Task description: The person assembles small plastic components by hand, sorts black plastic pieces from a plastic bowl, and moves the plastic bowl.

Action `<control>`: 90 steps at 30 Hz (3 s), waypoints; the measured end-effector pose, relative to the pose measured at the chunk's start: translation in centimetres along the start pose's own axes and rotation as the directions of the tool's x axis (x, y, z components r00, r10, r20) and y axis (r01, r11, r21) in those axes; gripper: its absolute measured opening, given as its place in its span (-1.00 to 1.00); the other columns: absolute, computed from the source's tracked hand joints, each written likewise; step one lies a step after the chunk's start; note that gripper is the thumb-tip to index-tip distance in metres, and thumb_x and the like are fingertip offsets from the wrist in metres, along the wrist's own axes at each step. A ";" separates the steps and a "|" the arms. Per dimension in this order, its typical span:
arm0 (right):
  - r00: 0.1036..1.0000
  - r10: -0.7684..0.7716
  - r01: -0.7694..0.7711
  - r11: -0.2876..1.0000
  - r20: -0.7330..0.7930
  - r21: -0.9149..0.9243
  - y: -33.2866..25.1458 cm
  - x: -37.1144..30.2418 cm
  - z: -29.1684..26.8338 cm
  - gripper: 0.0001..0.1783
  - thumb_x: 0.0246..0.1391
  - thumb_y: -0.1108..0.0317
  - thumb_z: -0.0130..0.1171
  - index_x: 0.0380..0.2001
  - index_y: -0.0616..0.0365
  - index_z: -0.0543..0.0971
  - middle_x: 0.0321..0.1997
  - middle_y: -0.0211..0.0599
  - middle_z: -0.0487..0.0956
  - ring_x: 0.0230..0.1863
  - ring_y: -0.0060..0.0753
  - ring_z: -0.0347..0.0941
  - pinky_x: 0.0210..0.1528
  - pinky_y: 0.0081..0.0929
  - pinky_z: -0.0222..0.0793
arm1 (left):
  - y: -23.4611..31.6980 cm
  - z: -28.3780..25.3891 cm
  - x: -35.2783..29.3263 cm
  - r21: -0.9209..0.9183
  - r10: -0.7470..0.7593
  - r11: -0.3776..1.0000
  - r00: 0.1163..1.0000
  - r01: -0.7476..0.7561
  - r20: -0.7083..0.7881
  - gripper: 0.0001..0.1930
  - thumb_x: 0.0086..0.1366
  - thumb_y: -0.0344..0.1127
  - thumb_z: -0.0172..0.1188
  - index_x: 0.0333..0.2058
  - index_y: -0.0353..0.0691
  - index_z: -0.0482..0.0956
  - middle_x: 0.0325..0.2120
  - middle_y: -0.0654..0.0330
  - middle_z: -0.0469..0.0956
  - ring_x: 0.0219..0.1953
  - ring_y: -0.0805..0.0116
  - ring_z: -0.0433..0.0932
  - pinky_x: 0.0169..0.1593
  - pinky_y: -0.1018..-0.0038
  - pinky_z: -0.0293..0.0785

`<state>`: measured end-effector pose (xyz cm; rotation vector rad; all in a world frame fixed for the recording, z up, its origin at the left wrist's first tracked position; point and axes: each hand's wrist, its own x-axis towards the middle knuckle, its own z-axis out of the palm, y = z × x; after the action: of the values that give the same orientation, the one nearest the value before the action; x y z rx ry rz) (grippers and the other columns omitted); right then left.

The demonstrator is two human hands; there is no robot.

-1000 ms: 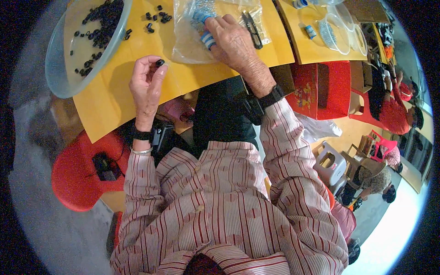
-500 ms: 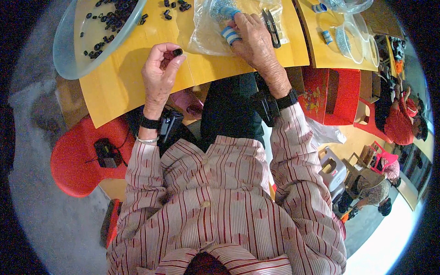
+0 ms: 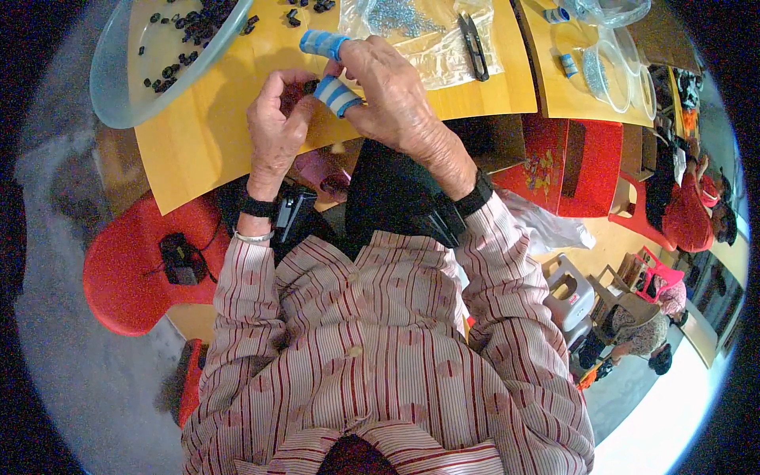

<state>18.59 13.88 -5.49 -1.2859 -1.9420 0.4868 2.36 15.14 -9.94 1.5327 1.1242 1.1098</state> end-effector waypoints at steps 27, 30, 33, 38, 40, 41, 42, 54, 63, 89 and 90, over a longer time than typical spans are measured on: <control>0.992 0.110 -0.114 0.990 0.057 0.077 -0.3 -0.4 -0.4 -0.56 -0.01 0.57 0.15 0.00 0.17 0.44 -0.22 -0.32 0.55 -0.23 -0.46 0.47 -0.16 -0.50 0.42 | -0.2 -1.1 -0.7 -0.177 -0.077 0.981 0.997 0.081 0.026 -0.81 0.11 -0.45 0.25 -0.28 -0.33 0.50 -0.48 0.21 0.57 -0.45 0.52 0.51 -0.32 0.56 0.46; 0.998 0.061 -0.062 0.998 0.019 0.027 0.2 0.3 -0.4 -0.50 -0.10 0.59 0.16 0.00 0.10 0.46 -0.29 -0.34 0.54 -0.29 -0.30 0.45 -0.22 -0.42 0.45 | 0.1 -1.2 -0.6 -0.336 -0.125 0.933 0.992 0.125 0.021 -0.81 0.13 -0.46 0.24 -0.26 -0.32 0.48 -0.44 0.27 0.54 -0.40 0.57 0.49 -0.26 0.61 0.44; 1.000 -0.008 0.008 0.999 0.010 -0.041 1.1 1.9 0.0 -0.48 -0.11 0.57 0.16 0.02 0.08 0.44 -0.28 -0.34 0.55 -0.26 -0.24 0.45 -0.17 -0.36 0.42 | 0.2 -1.4 -0.7 -0.425 -0.155 0.892 0.988 0.151 0.026 -0.80 0.15 -0.48 0.23 -0.24 -0.30 0.47 -0.39 0.30 0.51 -0.35 0.61 0.47 -0.21 0.65 0.41; 0.998 -0.061 0.059 0.973 0.000 -0.221 2.0 4.5 1.2 -0.62 -0.18 0.49 0.19 -0.18 0.14 0.44 -0.27 -0.29 0.56 -0.22 -0.13 0.43 -0.20 -0.27 0.40 | 0.6 -1.4 -0.5 -0.401 -0.152 0.903 0.987 0.156 0.042 -0.80 0.15 -0.49 0.23 -0.24 -0.30 0.47 -0.39 0.32 0.49 -0.35 0.62 0.45 -0.21 0.66 0.40; 0.997 -0.069 0.073 0.959 0.022 -0.273 2.6 5.3 2.0 -0.63 -0.22 0.48 0.20 -0.23 0.14 0.42 -0.29 -0.28 0.55 -0.22 -0.11 0.42 -0.20 -0.26 0.40 | 0.4 -1.3 -0.5 -0.404 -0.147 0.902 0.988 0.150 0.039 -0.80 0.15 -0.49 0.23 -0.24 -0.29 0.47 -0.40 0.32 0.49 -0.36 0.63 0.44 -0.22 0.67 0.40; 0.996 -0.074 0.085 0.943 0.048 -0.321 2.7 5.6 2.4 -0.63 -0.25 0.46 0.21 -0.27 0.15 0.40 -0.31 -0.26 0.54 -0.23 -0.09 0.41 -0.20 -0.24 0.40 | 0.4 -1.3 -0.6 -0.402 -0.149 0.903 0.988 0.152 0.038 -0.80 0.15 -0.49 0.23 -0.24 -0.29 0.47 -0.40 0.32 0.49 -0.36 0.63 0.44 -0.22 0.67 0.40; 0.996 -0.073 0.085 0.944 0.048 -0.318 2.8 5.8 2.8 -0.63 -0.25 0.46 0.21 -0.27 0.15 0.40 -0.31 -0.26 0.54 -0.23 -0.09 0.41 -0.20 -0.24 0.40 | 0.3 -1.3 -0.7 -0.406 -0.155 0.901 0.988 0.152 0.025 -0.80 0.15 -0.49 0.23 -0.24 -0.29 0.47 -0.41 0.33 0.49 -0.37 0.63 0.43 -0.23 0.67 0.39; 0.991 -0.072 0.112 0.896 0.109 -0.430 3.0 7.4 4.5 -0.54 -0.28 0.40 0.25 -0.22 0.20 0.36 -0.33 -0.17 0.54 -0.20 -0.08 0.45 -0.22 -0.20 0.45 | 0.7 -1.3 -0.8 -0.473 -0.171 0.874 0.982 0.113 -0.082 -0.78 0.19 -0.50 0.20 -0.19 -0.31 0.43 -0.42 0.30 0.47 -0.43 0.64 0.39 -0.32 0.72 0.35; 0.977 0.213 -0.203 0.903 0.016 0.379 -1.5 1.9 2.8 -0.47 -0.03 0.42 0.22 0.07 0.09 0.41 -0.37 -0.38 0.56 -0.34 -0.51 0.45 -0.31 -0.54 0.39 | 1.4 -1.8 -0.9 -0.556 -0.226 0.822 0.966 0.122 -0.122 -0.79 0.23 -0.49 0.14 -0.18 -0.32 0.37 -0.41 0.24 0.49 -0.40 0.57 0.46 -0.31 0.65 0.40; 0.970 0.240 -0.222 0.823 0.034 0.523 -1.7 -0.1 2.8 -0.52 0.07 0.45 0.15 0.10 0.07 0.40 -0.18 -0.42 0.59 -0.17 -0.60 0.46 -0.17 -0.56 0.38 | 1.0 -2.4 -1.2 -0.598 -0.172 0.795 0.983 0.100 -0.064 -0.80 0.20 -0.45 0.19 -0.20 -0.25 0.42 -0.42 0.28 0.50 -0.40 0.57 0.48 -0.32 0.65 0.42; 0.970 0.241 -0.222 0.822 0.034 0.525 -1.7 -0.1 3.0 -0.52 0.07 0.45 0.15 0.10 0.07 0.40 -0.18 -0.42 0.59 -0.17 -0.60 0.46 -0.17 -0.56 0.38 | 0.9 -2.4 -1.3 -0.600 -0.170 0.793 0.984 0.100 -0.061 -0.80 0.21 -0.45 0.19 -0.20 -0.25 0.42 -0.43 0.28 0.50 -0.40 0.58 0.47 -0.33 0.66 0.42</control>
<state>15.28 13.33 -6.37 -1.1516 -1.4727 1.0354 -0.05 14.11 -8.79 0.8868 0.8228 1.3055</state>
